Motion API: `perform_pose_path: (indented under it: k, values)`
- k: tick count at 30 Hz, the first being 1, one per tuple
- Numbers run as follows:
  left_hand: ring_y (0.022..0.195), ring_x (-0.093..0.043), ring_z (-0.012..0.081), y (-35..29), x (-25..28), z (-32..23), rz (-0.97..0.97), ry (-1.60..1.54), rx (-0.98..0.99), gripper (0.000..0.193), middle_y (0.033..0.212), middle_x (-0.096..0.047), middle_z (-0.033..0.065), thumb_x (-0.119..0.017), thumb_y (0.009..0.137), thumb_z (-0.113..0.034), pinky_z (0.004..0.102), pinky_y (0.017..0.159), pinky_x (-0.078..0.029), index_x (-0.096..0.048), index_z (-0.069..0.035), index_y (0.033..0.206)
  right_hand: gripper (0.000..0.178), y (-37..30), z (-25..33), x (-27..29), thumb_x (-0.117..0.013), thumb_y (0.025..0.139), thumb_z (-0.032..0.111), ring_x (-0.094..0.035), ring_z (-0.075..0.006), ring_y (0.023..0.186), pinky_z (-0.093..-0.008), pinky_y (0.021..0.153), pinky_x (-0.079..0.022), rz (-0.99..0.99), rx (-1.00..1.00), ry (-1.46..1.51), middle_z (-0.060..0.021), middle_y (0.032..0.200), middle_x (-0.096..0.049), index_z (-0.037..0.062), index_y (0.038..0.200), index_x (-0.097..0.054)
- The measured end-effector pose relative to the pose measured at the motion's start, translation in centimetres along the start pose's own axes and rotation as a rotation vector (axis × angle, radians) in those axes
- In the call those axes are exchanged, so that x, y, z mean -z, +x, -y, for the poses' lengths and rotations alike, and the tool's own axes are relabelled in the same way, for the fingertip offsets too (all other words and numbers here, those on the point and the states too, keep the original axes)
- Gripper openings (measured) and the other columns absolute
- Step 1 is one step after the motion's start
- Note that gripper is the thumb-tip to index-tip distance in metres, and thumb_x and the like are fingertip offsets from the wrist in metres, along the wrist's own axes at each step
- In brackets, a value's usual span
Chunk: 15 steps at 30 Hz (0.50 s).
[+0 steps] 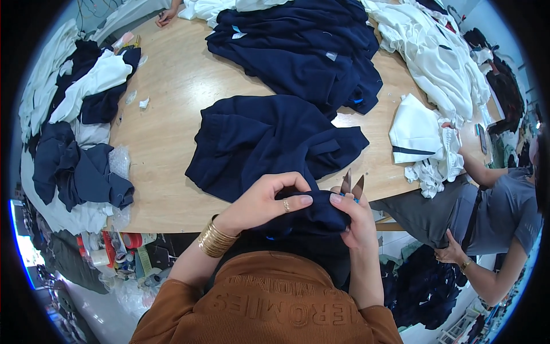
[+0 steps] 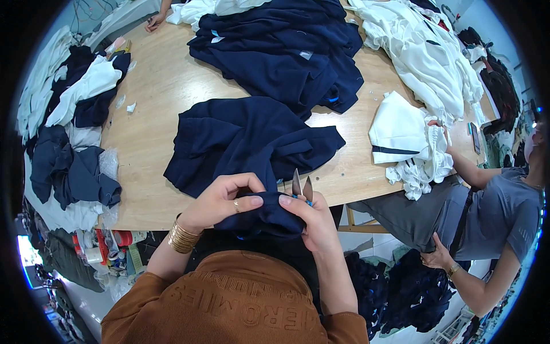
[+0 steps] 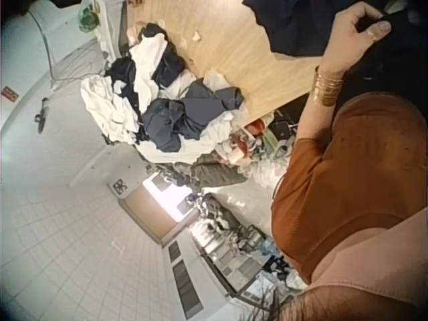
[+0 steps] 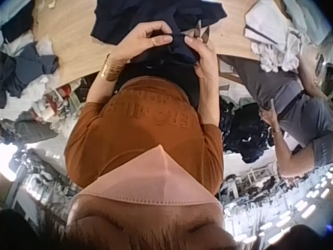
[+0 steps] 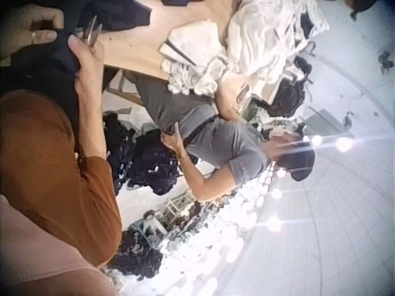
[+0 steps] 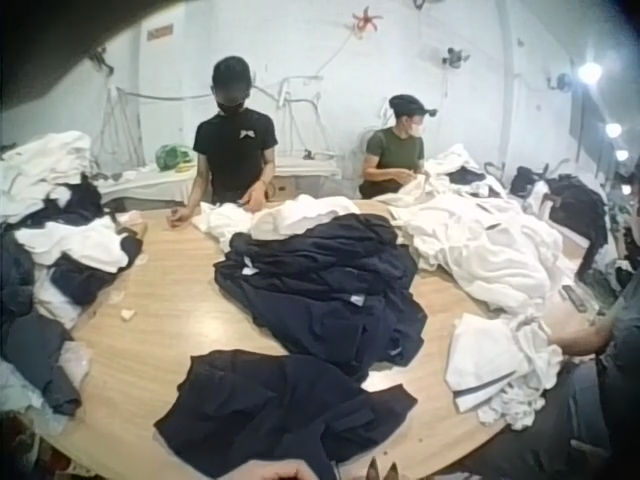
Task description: The recorder uses small thread snips to remove excess threads from navy blue and white garments at a factory workstation.
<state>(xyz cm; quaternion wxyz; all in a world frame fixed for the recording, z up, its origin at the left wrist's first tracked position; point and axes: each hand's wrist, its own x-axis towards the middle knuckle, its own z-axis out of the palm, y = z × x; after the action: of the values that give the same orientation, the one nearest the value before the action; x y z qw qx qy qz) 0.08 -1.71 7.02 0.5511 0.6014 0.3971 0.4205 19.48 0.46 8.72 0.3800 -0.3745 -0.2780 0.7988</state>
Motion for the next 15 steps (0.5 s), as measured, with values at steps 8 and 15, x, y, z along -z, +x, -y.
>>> perform_pose_path:
  k: [8, 15]
  values:
    - [0.067, -0.043, 0.0033, 0.1, 0.4, -1.8, 0.158, -0.115, 0.26, 0.023, 0.073, -0.053, -0.0039, -0.059, 0.088, -0.023, 0.0197, 0.063, -0.039, -0.061, -0.001, 0.092, 0.013, 0.1, 0.2, 1.7, -0.068, 0.078, 0.009, -0.048, -0.0055, 0.064, -0.0199, 0.06, -0.037, 0.016, 0.121, -0.489, 0.0015, 0.072, -0.057, 0.0012, 0.087, -0.063]
    - [0.067, -0.042, 0.0017, 0.2, 0.2, -1.8, 0.124, -0.273, 0.339, 0.022, 0.073, -0.052, -0.0062, -0.06, 0.088, -0.023, 0.0184, 0.061, -0.037, -0.063, -0.001, 0.091, 0.032, -1.5, 1.2, 1.7, -0.07, 0.074, 0.02, -0.051, -0.0192, 0.063, -0.0275, 0.062, -0.041, -0.2, 0.583, -1.134, -0.0063, 0.078, -0.058, 0.006, 0.1, -0.06]
